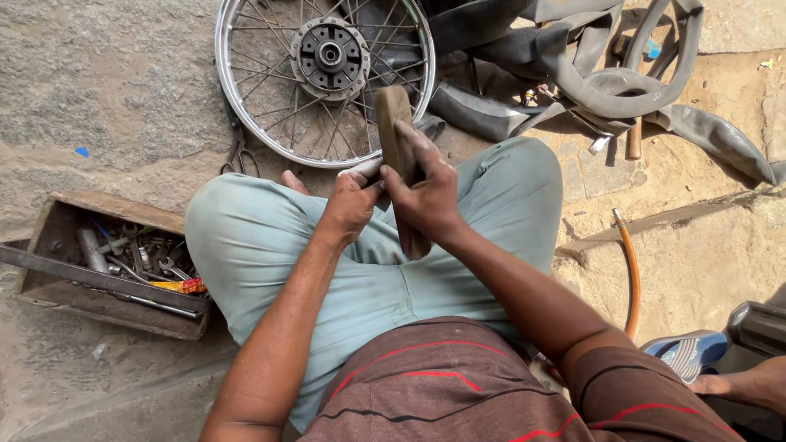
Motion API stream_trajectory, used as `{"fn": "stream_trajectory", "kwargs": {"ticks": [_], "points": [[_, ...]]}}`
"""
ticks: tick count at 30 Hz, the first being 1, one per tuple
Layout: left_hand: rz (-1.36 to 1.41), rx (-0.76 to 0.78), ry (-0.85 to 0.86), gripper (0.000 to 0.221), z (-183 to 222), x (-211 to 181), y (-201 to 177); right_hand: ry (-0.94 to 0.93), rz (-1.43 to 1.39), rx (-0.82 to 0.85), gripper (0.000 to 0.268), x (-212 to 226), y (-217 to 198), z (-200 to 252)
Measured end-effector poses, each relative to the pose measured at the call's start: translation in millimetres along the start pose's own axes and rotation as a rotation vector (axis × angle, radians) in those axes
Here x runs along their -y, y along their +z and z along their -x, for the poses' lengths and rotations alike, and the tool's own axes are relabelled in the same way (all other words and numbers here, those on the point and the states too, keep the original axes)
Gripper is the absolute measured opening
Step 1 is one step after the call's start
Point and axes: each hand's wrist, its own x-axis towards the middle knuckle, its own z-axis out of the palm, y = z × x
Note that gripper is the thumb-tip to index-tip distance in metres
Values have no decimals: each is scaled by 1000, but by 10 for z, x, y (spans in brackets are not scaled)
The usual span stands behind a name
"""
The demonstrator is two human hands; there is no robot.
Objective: Repairing a puncture on a bicycle inner tube by cleaning the area and applying a patch.
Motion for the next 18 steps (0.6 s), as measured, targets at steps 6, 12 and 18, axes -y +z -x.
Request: {"fn": "stream_trajectory", "kwargs": {"ticks": [6,12,18], "points": [[-134,-42,-40,46,3,6,-8,73,-200,-259,63,-298,53,-513],[12,43,-70,46,-15,90,-24,-14,-21,-46,63,-111,-15,-1],[-30,30,-65,47,-8,99,-11,72,-38,-266,62,-227,-100,-517]]}}
